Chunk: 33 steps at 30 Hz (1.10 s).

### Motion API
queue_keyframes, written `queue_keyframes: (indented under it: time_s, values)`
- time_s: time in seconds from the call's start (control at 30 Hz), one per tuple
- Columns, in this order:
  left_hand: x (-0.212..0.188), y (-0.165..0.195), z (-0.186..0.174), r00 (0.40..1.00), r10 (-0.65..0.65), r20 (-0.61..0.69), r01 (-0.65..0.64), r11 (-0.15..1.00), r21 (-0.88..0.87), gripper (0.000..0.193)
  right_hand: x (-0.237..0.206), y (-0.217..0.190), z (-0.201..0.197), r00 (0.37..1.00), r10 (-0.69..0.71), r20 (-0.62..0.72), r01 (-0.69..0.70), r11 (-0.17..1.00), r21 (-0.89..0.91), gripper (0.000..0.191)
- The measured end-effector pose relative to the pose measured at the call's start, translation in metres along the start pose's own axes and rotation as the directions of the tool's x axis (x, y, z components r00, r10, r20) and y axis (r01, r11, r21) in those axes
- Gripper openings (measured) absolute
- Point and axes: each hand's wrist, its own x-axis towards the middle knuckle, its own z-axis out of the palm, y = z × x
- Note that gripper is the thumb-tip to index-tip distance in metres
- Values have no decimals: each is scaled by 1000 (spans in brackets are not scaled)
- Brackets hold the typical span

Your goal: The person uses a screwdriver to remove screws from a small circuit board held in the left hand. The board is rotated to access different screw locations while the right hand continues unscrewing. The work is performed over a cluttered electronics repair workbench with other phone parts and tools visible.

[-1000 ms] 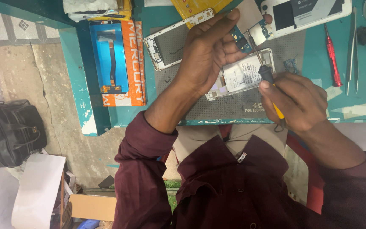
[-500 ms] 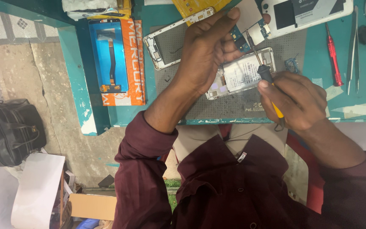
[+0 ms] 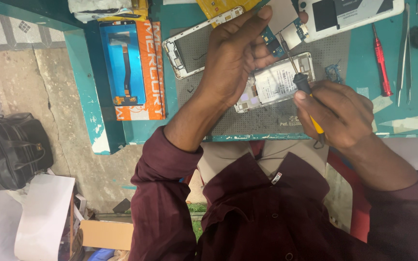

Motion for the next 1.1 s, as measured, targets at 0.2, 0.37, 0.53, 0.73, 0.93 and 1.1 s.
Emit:
queue_keyframes:
  time_s: [0.2, 0.37, 0.53, 0.73, 0.93, 1.1]
  values:
    - [-3, 3, 3, 978, -127, -164, 114, 990, -87, 29, 5, -1, 0, 1000, -11, -14, 11, 1000, 3, 37]
    - [0, 1, 2, 995, -45, -90, 44, 999, -17, 31, 5, 1, 0, 1000, -16, -25, 16, 1000, 0, 34]
    - [1, 0, -1, 991, -78, -111, 76, 997, -25, 28, 6, 2, 0, 1000, -14, -22, 14, 1000, 3, 34]
    - [3, 2, 1, 992, -67, -104, 63, 997, -39, 27, 1, 4, 2, 1000, -1, -7, 1, 1000, 8, 35]
    - [1, 8, 7, 987, -103, -126, 99, 994, -35, 24, 0, 3, 2, 1000, 0, 0, 0, 1000, -3, 36]
    - [4, 5, 4, 1000, -17, -14, 17, 998, -60, 27, 5, 3, 1, 1000, -13, -18, 13, 1000, -13, 36]
